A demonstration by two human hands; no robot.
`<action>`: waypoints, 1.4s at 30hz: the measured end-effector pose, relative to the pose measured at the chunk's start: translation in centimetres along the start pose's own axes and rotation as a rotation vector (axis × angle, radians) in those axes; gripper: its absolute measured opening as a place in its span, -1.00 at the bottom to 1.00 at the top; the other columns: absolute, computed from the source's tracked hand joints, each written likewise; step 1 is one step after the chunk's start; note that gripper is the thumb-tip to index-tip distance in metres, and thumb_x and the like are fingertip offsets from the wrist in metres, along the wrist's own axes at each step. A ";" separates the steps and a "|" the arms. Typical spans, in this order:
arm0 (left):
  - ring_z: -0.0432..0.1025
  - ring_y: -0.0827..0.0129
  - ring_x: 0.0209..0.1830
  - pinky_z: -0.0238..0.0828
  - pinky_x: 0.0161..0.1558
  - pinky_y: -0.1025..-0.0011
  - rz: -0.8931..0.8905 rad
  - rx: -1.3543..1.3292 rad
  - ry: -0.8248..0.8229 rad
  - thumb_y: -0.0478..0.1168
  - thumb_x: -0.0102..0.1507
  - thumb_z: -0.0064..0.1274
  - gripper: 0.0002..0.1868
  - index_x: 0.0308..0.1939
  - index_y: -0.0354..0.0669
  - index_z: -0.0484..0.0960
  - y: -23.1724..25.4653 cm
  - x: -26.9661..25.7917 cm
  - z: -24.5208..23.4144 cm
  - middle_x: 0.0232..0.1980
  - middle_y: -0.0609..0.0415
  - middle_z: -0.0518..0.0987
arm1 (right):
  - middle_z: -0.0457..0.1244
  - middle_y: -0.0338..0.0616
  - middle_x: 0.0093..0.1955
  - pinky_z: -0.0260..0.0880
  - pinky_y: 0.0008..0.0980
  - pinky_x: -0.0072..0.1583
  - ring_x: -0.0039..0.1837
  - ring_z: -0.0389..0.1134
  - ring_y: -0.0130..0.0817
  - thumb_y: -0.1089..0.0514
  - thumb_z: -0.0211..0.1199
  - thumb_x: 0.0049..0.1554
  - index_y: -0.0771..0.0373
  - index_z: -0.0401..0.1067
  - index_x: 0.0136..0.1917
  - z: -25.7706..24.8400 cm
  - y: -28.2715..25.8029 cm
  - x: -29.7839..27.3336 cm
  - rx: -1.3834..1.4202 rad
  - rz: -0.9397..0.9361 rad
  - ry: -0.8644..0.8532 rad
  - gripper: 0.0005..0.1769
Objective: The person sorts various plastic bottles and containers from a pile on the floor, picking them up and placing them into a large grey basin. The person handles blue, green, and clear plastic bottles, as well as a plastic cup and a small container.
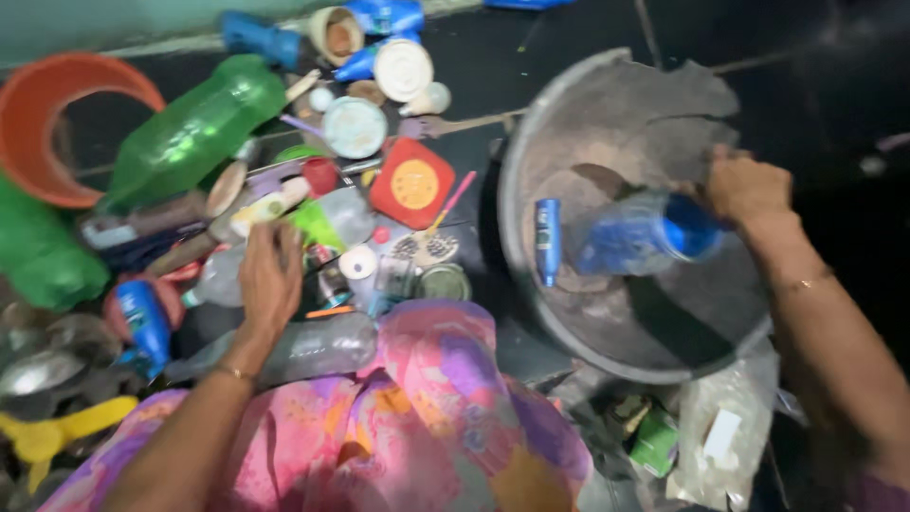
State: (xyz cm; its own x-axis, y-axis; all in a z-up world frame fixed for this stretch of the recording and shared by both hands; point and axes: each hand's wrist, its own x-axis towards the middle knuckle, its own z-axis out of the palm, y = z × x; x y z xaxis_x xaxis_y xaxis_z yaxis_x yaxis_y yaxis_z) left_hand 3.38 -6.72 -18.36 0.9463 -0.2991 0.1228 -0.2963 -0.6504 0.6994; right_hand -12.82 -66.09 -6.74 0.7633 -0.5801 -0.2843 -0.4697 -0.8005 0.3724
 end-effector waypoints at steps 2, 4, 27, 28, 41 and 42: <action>0.50 -0.20 -0.20 0.38 -0.13 -0.07 -0.150 0.147 -0.122 -0.02 0.45 -0.09 -0.69 -0.02 -0.17 0.59 -3.6 -4.1 -1.5 -0.23 -0.24 0.61 | 0.30 0.22 0.22 0.42 0.06 0.04 0.17 0.37 0.17 -0.35 0.38 -0.01 0.34 0.31 0.38 -2.3 -1.9 -1.5 -0.158 -0.033 0.287 -0.07; 0.53 -0.22 -0.23 0.39 -0.15 -0.09 -0.230 0.219 -0.307 0.11 0.41 -0.13 -0.58 -0.14 -0.13 0.65 -6.5 -7.1 -1.9 -0.30 -0.24 0.64 | 0.30 0.18 0.25 0.41 -0.03 0.12 0.23 0.37 0.09 -0.20 0.42 0.12 0.39 0.31 0.36 -5.8 -3.9 -3.9 0.034 -0.157 0.541 -0.22; 0.39 -0.28 0.04 0.29 0.10 -0.07 -0.372 -0.011 0.158 0.09 0.13 0.30 -0.40 -0.13 -0.47 0.62 -18.1 -12.3 12.5 -0.05 -0.41 0.58 | -0.06 0.28 0.53 0.21 -0.14 0.47 0.52 0.10 0.15 -0.24 0.62 -0.20 0.22 -0.06 0.54 21.7 -43.5 -8.7 0.948 0.281 -0.622 0.29; 0.43 -0.25 0.02 0.27 0.12 -0.05 -0.311 -0.059 0.168 0.05 0.13 0.30 -0.53 -0.25 -0.36 0.69 -18.8 -10.9 11.8 -0.11 -0.34 0.61 | -0.10 0.30 0.54 0.20 -0.15 0.47 0.53 0.07 0.17 -0.23 0.63 -0.19 0.21 -0.10 0.56 21.6 -43.9 -8.2 0.966 0.281 -0.605 0.31; 0.32 -0.21 0.15 0.26 0.23 0.03 -0.292 -0.206 0.164 -0.01 0.05 0.39 -0.33 -0.04 -0.46 0.43 -26.5 6.5 13.8 0.07 -0.44 0.44 | 0.13 0.28 0.47 0.50 -0.02 0.14 0.25 0.36 0.12 0.24 0.35 -0.05 -0.04 -0.28 0.66 16.0 -51.3 2.0 1.702 0.089 -0.571 0.19; 0.33 -0.21 0.16 0.26 0.22 0.04 -0.296 -0.245 0.181 -0.03 0.06 0.39 -0.31 0.00 -0.46 0.40 -26.7 7.2 13.4 0.08 -0.44 0.43 | 0.06 0.22 0.51 0.51 -0.04 0.17 0.29 0.33 0.07 0.29 0.36 -0.01 -0.04 -0.32 0.65 14.8 -51.6 2.6 1.732 0.043 -0.549 0.19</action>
State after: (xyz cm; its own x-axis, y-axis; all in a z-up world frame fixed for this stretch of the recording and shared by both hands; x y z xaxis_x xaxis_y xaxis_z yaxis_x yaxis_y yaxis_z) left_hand 16.40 -0.88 -45.58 0.9999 0.0168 -0.0021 0.0102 -0.4983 0.8670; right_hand 6.86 -28.57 -39.76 0.6914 -0.2941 -0.6599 -0.6354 0.1871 -0.7492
